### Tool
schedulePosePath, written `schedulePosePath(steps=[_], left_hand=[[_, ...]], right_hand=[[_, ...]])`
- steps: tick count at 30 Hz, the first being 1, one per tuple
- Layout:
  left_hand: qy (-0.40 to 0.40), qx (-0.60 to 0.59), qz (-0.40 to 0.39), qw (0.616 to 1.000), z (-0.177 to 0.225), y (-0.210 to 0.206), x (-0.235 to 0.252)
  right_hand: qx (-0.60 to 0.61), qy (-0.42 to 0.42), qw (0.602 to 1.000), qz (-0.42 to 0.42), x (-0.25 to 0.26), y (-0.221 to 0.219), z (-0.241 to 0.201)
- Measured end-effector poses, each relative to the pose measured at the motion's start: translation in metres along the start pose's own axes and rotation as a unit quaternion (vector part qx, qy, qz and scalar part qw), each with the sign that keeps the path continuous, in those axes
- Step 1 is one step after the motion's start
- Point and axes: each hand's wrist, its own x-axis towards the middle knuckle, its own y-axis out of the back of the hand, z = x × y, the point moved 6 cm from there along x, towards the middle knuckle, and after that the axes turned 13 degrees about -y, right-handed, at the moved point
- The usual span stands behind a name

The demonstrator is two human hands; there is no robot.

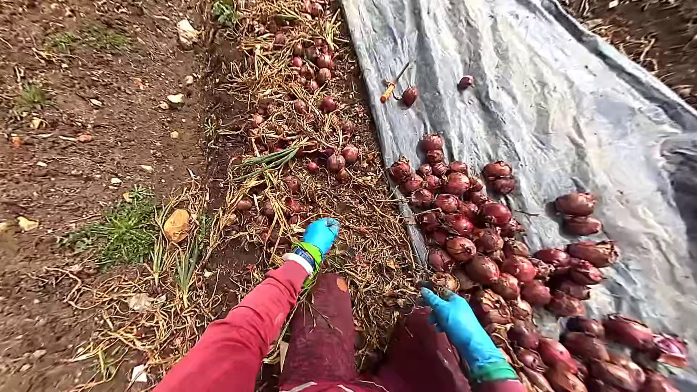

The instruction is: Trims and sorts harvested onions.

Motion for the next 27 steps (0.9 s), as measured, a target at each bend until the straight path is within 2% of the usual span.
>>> schedulePosePath(steps=[2,3,4,5,6,7,8,9,11,13,15,18,20,22,25,27], left_hand=[[0.066,0.155,0.073,0.983,-0.035,0.019,0.050],[0.077,0.207,0.123,0.967,-0.038,0.020,0.054],[0.093,0.237,0.117,0.960,-0.026,0.024,0.044],[0.207,0.182,-0.085,0.957,-0.001,0.034,0.032],[0.248,0.173,-0.145,0.942,0.005,0.035,0.030],[0.245,0.191,-0.106,0.945,-0.010,0.029,0.037],[0.198,0.256,0.022,0.946,-0.043,0.017,0.056],[0.205,0.280,0.011,0.938,-0.070,0.011,0.077],[0.211,0.301,-0.157,0.917,-0.093,0.014,0.107],[0.173,0.336,-0.254,0.890,-0.104,0.013,0.116],[0.170,0.320,-0.273,0.891,-0.122,0.005,0.106],[0.231,0.249,-0.254,0.906,-0.146,-0.006,0.066],[0.214,0.236,-0.214,0.923,-0.135,-0.009,0.042],[0.133,0.241,-0.194,0.942,-0.102,-0.008,0.032],[-0.012,0.265,-0.191,0.945,-0.017,-0.004,0.007],[-0.117,0.288,-0.186,0.932,0.039,-0.009,-0.015]], right_hand=[[-0.030,-0.009,0.999,-0.036,0.017,-0.036,-0.021],[-0.040,-0.018,0.998,-0.051,0.023,-0.050,-0.028],[-0.052,-0.030,0.996,-0.067,0.028,-0.063,-0.033],[-0.057,-0.041,0.994,-0.081,0.032,-0.072,-0.036],[-0.062,-0.055,0.992,-0.092,0.035,-0.080,-0.035],[-0.065,-0.068,0.990,-0.100,0.039,-0.085,-0.033],[-0.068,-0.079,0.989,-0.105,0.044,-0.089,-0.031],[-0.071,-0.087,0.988,-0.108,0.048,-0.090,-0.029],[-0.082,-0.102,0.985,-0.114,0.059,-0.090,-0.028],[-0.080,-0.122,0.981,-0.127,0.067,-0.090,-0.026],[-0.054,-0.137,0.980,-0.131,0.071,-0.086,-0.024],[0.008,-0.129,0.983,-0.130,0.072,-0.081,-0.021],[0.054,-0.101,0.985,-0.132,0.068,-0.079,-0.021],[0.114,-0.062,0.981,-0.146,0.063,-0.077,-0.028],[0.148,-0.026,0.966,-0.212,0.046,-0.084,-0.044],[0.144,0.049,0.951,-0.270,0.024,-0.089,-0.063]])
